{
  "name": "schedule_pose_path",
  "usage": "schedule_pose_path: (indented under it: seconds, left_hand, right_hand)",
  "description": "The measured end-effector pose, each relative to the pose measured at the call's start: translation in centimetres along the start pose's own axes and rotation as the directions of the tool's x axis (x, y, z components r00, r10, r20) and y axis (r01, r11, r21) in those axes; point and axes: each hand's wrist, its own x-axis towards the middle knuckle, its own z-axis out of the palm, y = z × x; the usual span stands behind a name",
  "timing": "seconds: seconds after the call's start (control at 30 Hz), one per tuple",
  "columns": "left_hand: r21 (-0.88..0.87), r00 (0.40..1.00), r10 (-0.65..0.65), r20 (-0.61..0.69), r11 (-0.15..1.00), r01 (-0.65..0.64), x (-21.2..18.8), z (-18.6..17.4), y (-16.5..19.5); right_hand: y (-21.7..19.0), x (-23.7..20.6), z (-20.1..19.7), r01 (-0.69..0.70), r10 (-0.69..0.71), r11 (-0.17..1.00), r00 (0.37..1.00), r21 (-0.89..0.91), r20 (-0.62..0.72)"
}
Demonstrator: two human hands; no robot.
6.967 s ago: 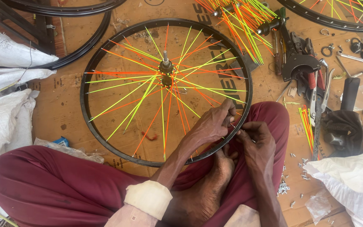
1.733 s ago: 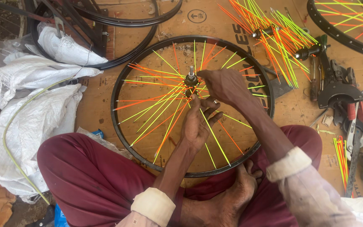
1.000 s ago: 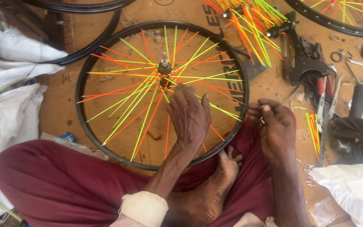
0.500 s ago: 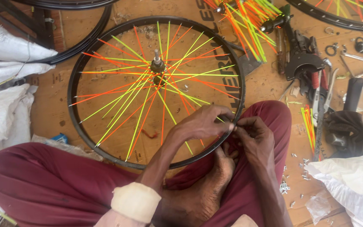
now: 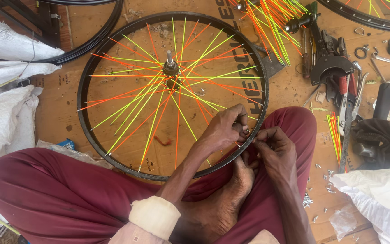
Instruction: The person inserts colorful spokes into a bicycle rim and hub, then secures them by hand-tightening nipples. The process is repeated for multiple spokes around the wheel.
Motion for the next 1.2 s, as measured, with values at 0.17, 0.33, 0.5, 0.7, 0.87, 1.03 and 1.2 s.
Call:
schedule_pose_path:
  seconds: [0.17,0.33,0.5,0.7,0.87,1.03,1.2]
  left_hand:
    - [0.088,0.997,0.076,0.003,0.993,-0.076,0.0,0.1,0.0]
    - [-0.026,0.998,0.051,0.042,0.998,-0.05,0.1,0.1,-0.3]
    - [-0.128,0.996,0.056,0.067,0.991,-0.047,0.2,0.0,-0.7]
    - [0.25,0.977,0.161,0.14,0.949,-0.192,0.8,0.3,-0.1]
    - [0.508,0.982,0.063,0.178,0.849,-0.147,1.2,1.1,0.4]
    - [0.36,0.955,0.224,0.196,0.889,-0.282,1.5,0.6,-0.6]
    - [0.425,0.97,0.204,0.129,0.873,-0.24,1.7,1.2,-1.6]
  right_hand:
    - [0.0,0.2,0.0,0.039,-0.039,0.998,0.999,-0.041,0.015]
    - [0.3,0.6,-0.2,0.03,-0.029,0.999,0.999,-0.033,0.018]
    - [-0.1,0.6,-0.1,0.022,-0.024,0.997,0.999,-0.077,-0.026]
    - [-0.6,0.8,0.0,-0.004,0.0,0.982,1.0,-0.189,-0.017]
    - [-0.5,0.6,-0.7,0.032,-0.02,0.987,0.996,-0.156,0.082]
    - [-0.7,-0.2,-1.4,-0.053,0.053,0.997,0.999,0.065,-0.007]
    - [-1.8,-0.5,-2.4,-0.162,0.127,0.783,0.987,0.601,0.101]
